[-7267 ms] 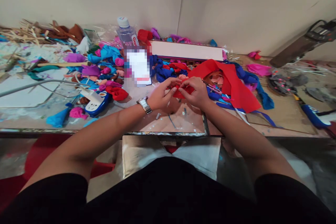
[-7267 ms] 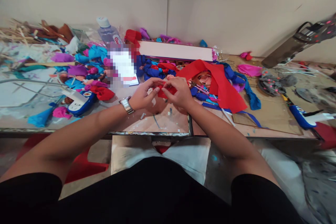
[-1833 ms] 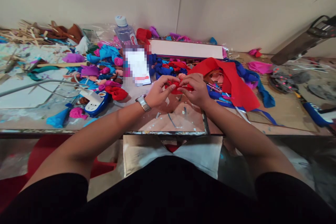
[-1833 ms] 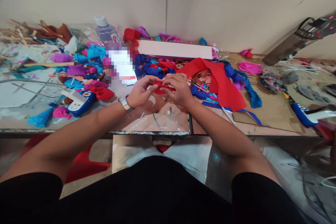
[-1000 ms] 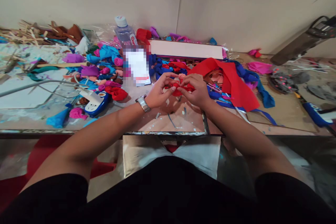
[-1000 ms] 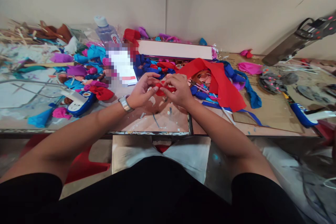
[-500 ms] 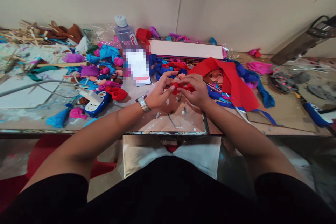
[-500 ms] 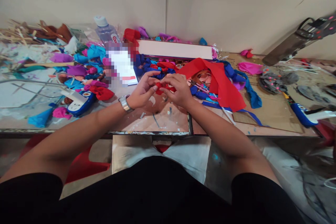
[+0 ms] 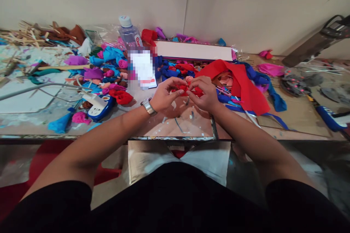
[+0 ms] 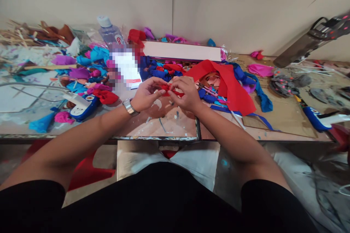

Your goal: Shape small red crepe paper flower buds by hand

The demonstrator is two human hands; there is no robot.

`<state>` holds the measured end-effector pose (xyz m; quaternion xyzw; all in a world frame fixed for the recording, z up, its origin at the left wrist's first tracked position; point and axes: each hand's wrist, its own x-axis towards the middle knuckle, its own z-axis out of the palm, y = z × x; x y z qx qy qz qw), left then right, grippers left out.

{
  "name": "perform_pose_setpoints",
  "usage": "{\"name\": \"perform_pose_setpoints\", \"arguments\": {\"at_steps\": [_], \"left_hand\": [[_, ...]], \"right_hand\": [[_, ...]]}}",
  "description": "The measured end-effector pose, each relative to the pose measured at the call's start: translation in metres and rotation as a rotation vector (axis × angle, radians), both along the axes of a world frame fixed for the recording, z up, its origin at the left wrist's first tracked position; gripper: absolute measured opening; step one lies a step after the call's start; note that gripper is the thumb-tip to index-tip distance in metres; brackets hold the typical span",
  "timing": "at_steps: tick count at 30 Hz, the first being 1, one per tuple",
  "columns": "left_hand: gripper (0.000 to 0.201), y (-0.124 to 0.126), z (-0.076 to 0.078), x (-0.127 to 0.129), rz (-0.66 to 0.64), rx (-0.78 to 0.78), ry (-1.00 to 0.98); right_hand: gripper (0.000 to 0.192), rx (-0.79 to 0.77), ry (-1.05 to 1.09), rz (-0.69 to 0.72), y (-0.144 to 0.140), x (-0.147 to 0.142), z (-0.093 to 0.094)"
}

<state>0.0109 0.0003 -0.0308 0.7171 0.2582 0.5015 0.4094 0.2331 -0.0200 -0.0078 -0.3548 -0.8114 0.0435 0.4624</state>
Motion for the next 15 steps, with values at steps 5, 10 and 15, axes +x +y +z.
{"name": "perform_pose_setpoints", "arguments": {"at_steps": [5, 10, 15], "left_hand": [[0.050, 0.0004, -0.0006, 0.0004, -0.023, -0.037, -0.038], [0.044, -0.0015, 0.0014, 0.0005, -0.019, -0.033, -0.015], [0.041, -0.0042, 0.0053, -0.0005, 0.042, 0.008, 0.038]], "right_hand": [[0.022, 0.030, 0.025, -0.004, 0.0018, 0.0010, -0.0012], [0.024, 0.006, 0.021, -0.017, 0.0000, 0.0006, 0.0008], [0.022, 0.026, 0.036, -0.010, -0.0011, -0.0001, 0.0015]]}}
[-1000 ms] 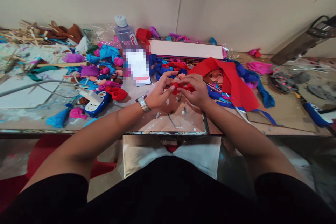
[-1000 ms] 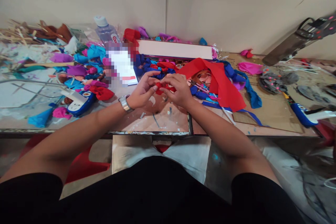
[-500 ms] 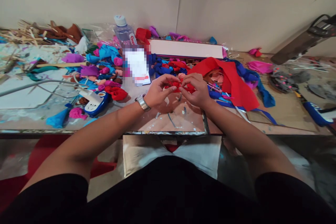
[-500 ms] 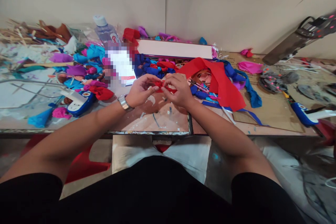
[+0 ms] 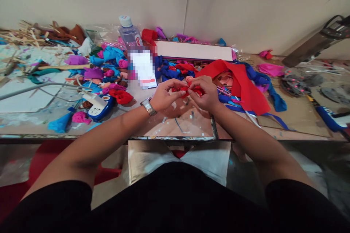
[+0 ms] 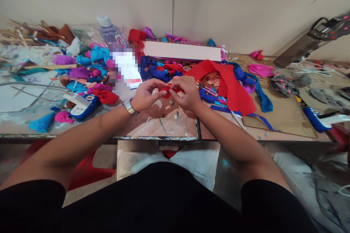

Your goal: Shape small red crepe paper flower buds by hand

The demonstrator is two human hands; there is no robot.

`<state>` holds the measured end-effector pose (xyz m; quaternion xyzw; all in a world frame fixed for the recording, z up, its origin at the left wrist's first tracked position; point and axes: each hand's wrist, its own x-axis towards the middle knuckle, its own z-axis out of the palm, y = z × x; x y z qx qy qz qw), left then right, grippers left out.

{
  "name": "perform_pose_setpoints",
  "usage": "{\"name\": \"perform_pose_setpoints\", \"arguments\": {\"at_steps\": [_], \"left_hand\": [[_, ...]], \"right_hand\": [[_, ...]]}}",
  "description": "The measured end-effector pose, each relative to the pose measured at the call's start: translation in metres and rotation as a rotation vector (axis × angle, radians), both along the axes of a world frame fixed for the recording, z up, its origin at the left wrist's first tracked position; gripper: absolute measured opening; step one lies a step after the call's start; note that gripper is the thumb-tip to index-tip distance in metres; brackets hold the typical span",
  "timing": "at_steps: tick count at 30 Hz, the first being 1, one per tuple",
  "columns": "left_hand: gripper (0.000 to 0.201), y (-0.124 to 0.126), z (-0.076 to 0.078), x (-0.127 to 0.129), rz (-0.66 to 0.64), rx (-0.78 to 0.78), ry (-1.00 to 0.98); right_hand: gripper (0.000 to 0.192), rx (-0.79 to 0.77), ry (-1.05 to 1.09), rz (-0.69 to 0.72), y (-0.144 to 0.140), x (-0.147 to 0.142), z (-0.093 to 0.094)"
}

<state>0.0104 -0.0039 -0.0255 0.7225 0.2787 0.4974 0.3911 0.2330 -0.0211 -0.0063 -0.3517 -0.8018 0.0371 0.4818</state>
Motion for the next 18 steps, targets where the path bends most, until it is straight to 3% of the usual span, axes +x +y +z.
{"name": "perform_pose_setpoints", "arguments": {"at_steps": [10, 18], "left_hand": [[0.040, 0.0005, -0.0009, -0.0006, 0.079, 0.070, 0.061], [0.036, -0.0003, -0.0003, -0.0027, 0.039, 0.121, 0.093]], "right_hand": [[0.024, -0.018, -0.030, 0.002, 0.0017, -0.0002, -0.0022], [0.023, -0.032, -0.023, 0.018, 0.0032, 0.0008, -0.0030]]}}
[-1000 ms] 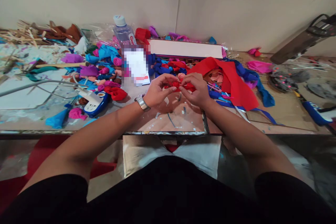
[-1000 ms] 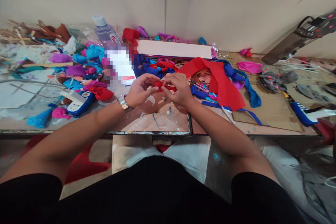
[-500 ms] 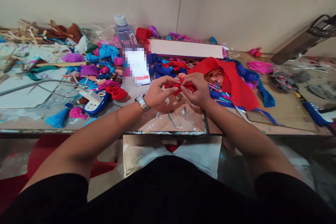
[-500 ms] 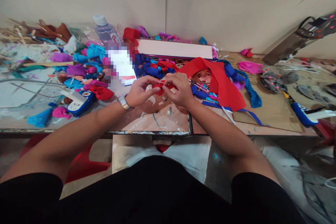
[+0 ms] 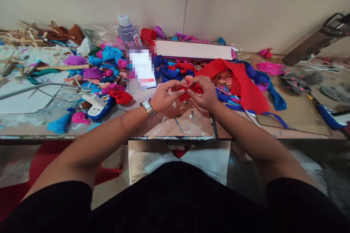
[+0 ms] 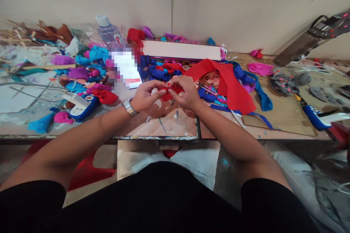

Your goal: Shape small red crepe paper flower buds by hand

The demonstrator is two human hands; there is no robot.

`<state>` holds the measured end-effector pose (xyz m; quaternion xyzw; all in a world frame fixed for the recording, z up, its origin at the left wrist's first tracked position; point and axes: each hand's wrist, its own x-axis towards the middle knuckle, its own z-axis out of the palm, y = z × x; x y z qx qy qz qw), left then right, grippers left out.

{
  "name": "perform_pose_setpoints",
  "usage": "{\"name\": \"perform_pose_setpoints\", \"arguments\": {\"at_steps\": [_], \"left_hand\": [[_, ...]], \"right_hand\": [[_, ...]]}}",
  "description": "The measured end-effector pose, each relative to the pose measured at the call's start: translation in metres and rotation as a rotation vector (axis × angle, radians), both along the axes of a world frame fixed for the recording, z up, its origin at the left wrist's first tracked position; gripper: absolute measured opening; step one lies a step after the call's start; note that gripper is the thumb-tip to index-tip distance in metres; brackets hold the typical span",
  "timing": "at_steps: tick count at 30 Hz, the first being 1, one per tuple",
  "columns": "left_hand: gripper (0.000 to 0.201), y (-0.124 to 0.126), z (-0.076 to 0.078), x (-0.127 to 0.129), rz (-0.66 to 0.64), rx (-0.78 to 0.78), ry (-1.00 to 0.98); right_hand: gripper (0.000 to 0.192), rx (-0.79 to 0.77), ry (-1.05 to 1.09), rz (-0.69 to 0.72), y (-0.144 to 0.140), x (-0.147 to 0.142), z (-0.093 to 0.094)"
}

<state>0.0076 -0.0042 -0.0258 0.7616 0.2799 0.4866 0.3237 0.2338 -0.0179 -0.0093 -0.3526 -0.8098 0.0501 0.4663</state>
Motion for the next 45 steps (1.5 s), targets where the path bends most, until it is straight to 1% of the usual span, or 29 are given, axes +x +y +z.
{"name": "perform_pose_setpoints", "arguments": {"at_steps": [3, 7, 11, 15, 20, 23, 26, 30, 32, 38, 42, 45], "left_hand": [[0.037, 0.000, -0.001, -0.001, 0.010, 0.002, 0.017], [0.037, -0.001, 0.000, -0.001, -0.015, -0.013, 0.019], [0.040, -0.001, -0.001, 0.001, -0.095, -0.050, -0.026], [0.048, 0.002, -0.005, 0.002, -0.174, -0.057, -0.094], [0.056, 0.006, -0.010, 0.003, -0.234, -0.035, -0.126], [0.057, 0.006, -0.010, 0.003, -0.252, -0.042, -0.122], [0.055, 0.006, -0.010, 0.003, -0.247, -0.055, -0.137], [0.054, 0.006, -0.010, 0.003, -0.243, -0.068, -0.152], [0.053, 0.006, -0.009, 0.003, -0.243, -0.067, -0.151], [0.047, 0.005, -0.009, 0.002, -0.255, 0.005, -0.116], [0.052, 0.005, -0.008, 0.001, -0.285, 0.074, -0.082], [0.056, 0.005, -0.007, 0.001, -0.320, 0.097, -0.056]], "right_hand": [[0.024, 0.003, 0.000, 0.017, 0.001, 0.000, -0.001], [0.028, -0.017, -0.019, 0.024, 0.003, 0.000, -0.003], [0.031, 0.006, -0.040, 0.046, 0.004, 0.002, -0.005], [0.033, 0.012, -0.045, 0.053, 0.006, 0.003, -0.007], [0.027, 0.087, 0.009, 0.090, 0.009, 0.002, -0.008], [0.025, 0.093, 0.004, 0.073, 0.008, 0.001, -0.008], [0.026, 0.084, 0.015, 0.052, 0.007, 0.001, -0.008], [0.027, 0.114, 0.069, 0.026, 0.006, 0.001, -0.007], [0.028, 0.098, 0.071, 0.016, 0.005, 0.001, -0.006], [0.028, 0.077, 0.087, 0.035, 0.006, 0.001, -0.006], [0.033, 0.061, 0.056, 0.061, 0.009, 0.001, -0.012], [0.031, 0.067, 0.038, 0.067, 0.008, -0.001, -0.015]]}}
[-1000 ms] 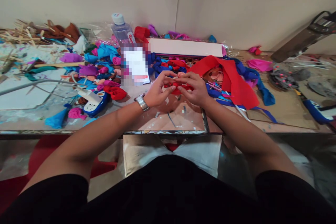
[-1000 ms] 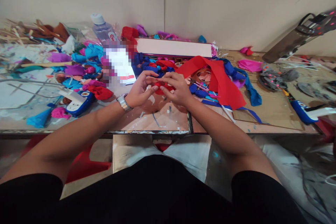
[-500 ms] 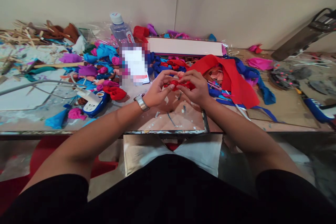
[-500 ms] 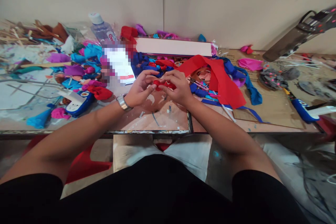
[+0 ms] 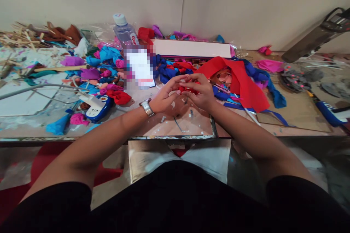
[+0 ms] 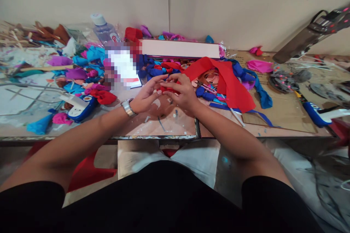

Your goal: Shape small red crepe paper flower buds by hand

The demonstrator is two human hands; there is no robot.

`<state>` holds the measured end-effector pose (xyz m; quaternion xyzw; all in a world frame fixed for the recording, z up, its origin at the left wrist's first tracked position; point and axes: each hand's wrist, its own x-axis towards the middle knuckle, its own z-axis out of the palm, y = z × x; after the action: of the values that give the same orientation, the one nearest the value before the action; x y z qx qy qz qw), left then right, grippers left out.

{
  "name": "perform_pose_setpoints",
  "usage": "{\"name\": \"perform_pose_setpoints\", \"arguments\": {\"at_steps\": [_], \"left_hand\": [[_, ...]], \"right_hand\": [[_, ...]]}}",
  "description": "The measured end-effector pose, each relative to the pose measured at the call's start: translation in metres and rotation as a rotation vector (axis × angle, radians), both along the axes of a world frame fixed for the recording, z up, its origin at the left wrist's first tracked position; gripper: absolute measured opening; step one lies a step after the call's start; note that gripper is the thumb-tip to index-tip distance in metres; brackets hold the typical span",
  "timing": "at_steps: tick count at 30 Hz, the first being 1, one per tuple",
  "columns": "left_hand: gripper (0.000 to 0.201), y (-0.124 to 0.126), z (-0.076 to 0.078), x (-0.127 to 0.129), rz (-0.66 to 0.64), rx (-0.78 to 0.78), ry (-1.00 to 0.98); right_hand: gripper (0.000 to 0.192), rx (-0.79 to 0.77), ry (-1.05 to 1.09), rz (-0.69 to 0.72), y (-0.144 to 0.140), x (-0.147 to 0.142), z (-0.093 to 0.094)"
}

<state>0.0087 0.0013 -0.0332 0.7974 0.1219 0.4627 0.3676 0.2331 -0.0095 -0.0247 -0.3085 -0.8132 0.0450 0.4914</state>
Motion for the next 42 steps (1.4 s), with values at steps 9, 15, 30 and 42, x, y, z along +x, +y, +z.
{"name": "perform_pose_setpoints", "arguments": {"at_steps": [9, 15, 30, 42], "left_hand": [[0.062, 0.000, -0.002, 0.000, 0.154, 0.053, 0.001], [0.057, 0.002, -0.001, 0.001, 0.167, 0.005, -0.058], [0.038, 0.001, 0.001, 0.001, 0.200, -0.121, -0.096], [0.037, -0.003, -0.001, 0.002, 0.186, -0.115, -0.065]], "right_hand": [[0.027, 0.068, 0.016, -0.023, -0.002, -0.001, 0.004], [0.028, 0.070, 0.046, 0.004, -0.001, 0.001, 0.007], [0.031, -0.016, 0.067, -0.043, -0.010, 0.001, 0.016], [0.032, -0.008, 0.084, -0.065, -0.006, 0.001, 0.011]]}}
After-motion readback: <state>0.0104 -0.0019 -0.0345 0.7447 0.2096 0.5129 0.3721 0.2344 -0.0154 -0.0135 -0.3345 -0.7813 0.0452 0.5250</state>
